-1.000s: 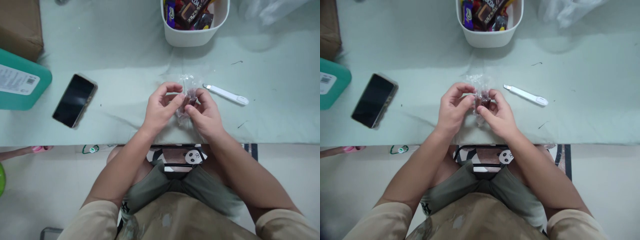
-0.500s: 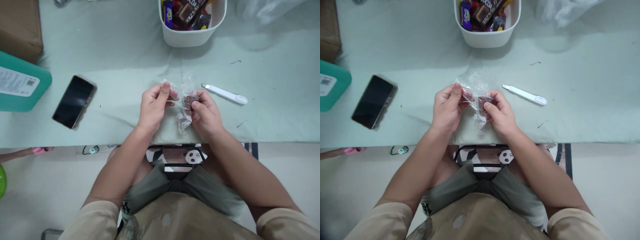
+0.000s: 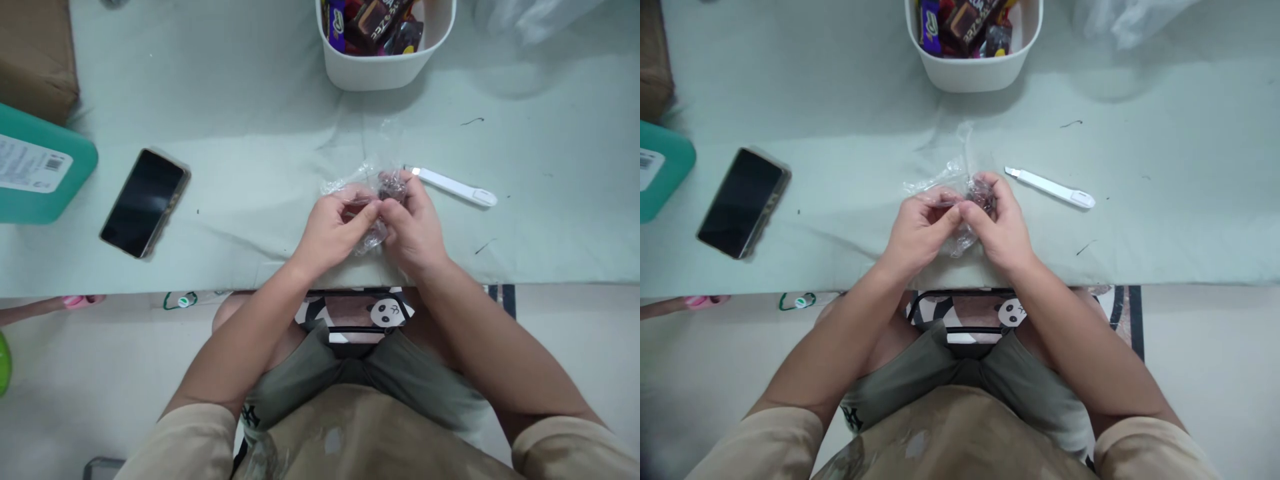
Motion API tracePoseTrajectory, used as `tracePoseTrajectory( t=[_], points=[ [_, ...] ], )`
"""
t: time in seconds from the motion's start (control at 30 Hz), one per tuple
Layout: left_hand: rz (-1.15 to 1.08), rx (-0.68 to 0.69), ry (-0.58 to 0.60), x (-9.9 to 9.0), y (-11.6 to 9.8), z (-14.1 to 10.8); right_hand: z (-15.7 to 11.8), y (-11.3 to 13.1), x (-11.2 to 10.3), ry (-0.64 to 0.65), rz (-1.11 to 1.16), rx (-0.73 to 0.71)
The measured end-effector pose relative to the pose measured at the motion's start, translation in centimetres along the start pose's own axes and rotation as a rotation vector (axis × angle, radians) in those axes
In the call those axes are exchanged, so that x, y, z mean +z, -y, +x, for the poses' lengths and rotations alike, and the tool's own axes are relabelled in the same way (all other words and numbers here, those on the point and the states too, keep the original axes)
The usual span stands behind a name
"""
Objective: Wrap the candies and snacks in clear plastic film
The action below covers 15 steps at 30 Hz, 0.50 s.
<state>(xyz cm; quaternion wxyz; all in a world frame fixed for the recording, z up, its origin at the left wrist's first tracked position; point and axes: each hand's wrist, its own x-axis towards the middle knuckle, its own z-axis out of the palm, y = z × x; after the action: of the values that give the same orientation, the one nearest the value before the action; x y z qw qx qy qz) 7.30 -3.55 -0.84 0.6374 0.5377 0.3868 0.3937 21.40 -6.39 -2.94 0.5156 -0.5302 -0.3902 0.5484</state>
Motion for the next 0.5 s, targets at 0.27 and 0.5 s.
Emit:
tracePoseTrajectory(
  t=[0.27, 0.5],
  points=[
    [0.013, 0.057, -0.085, -0.42, -0.34, -0.04, 0.51, 0.08, -0.50, -0.064, 0.207, 0.078],
    [-0.020, 0.021, -0.372, -0.84, 0.29, 0.44, 0.69, -0.44, -0.97, -0.065, 0.114, 0.039]
  ],
)
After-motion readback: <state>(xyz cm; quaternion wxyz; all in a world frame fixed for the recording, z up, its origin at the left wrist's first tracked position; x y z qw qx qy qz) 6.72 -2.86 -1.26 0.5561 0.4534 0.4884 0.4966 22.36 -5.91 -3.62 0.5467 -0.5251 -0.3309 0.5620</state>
